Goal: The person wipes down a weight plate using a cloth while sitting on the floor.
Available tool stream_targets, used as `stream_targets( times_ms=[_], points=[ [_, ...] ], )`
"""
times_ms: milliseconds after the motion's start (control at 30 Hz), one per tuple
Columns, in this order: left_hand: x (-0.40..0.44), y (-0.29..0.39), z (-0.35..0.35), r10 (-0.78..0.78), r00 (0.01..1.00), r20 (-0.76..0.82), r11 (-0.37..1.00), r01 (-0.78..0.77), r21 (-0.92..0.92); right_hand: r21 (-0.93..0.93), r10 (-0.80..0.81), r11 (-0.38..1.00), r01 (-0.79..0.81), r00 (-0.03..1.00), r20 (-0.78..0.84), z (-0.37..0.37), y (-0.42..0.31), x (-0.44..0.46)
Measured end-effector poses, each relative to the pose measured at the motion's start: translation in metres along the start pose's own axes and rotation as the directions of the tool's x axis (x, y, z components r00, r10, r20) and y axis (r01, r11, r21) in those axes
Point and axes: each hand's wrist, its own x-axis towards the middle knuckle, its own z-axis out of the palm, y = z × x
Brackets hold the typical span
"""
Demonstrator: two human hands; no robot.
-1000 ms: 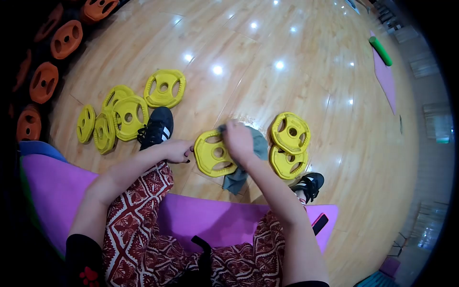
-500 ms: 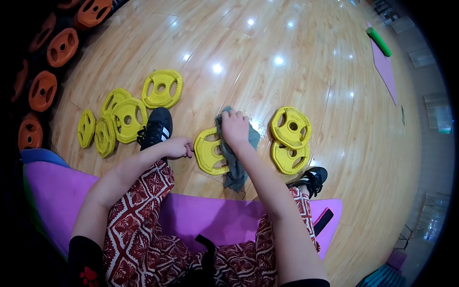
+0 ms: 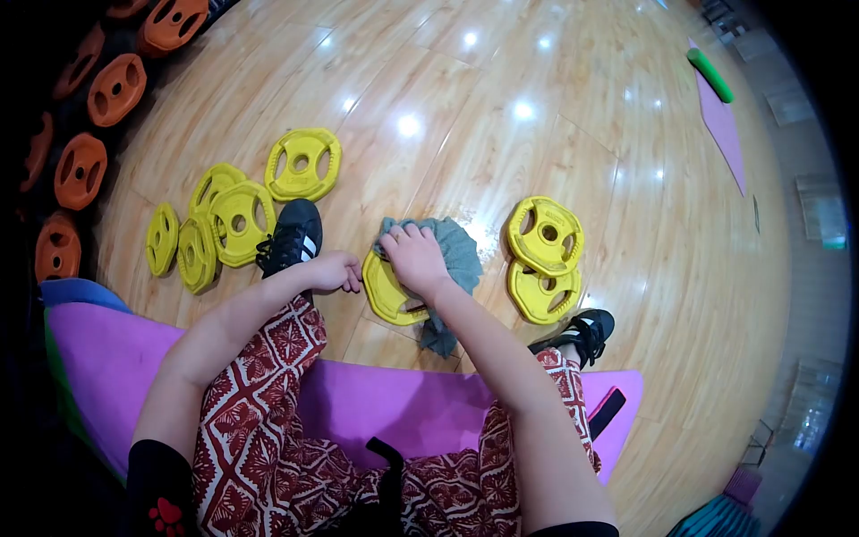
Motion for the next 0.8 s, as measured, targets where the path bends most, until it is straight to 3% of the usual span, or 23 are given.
stream_targets(
  times_ms=[100,300,333,500,600,767,800],
  points=[
    [0.0,-0.001,0.001,0.0,1.0,-0.006,1.0,0.0,-0.008,-0.009,0.088,0.996,-0.087,0.996,0.028,0.004,-0.01,0.006],
    [0.005,-0.01,0.001,0.073,0.997,0.009,0.997,-0.072,-0.038,0.072,-0.254,0.966,0.247,0.962,0.099,-0.008,-0.046,-0.037],
    [0.005,-0.008,0.002,0.042,0.999,-0.019,0.997,-0.041,0.059,0.11,-0.338,0.939,0.325,0.93,0.142,-0.011,-0.048,-0.042],
    [0.005,-0.01,0.002,0.059,0.998,-0.021,0.994,-0.057,0.091,0.107,-0.431,0.902,0.418,0.882,0.188,-0.008,-0.03,-0.025],
    [-0.003,0.0,0.001,0.051,0.999,-0.007,0.997,-0.051,0.056,-0.015,-0.163,0.986,0.164,0.986,0.046,0.0,-0.014,0.001],
    [-0.009,0.007,0.001,0.01,0.999,-0.031,0.998,-0.008,0.067,-0.056,0.177,0.983,-0.174,0.983,0.057,-0.005,-0.005,0.021],
    [-0.007,0.005,0.001,0.01,0.999,-0.03,0.998,-0.008,0.067,-0.065,0.121,0.991,-0.119,0.992,0.03,0.0,-0.009,0.02]
  ],
)
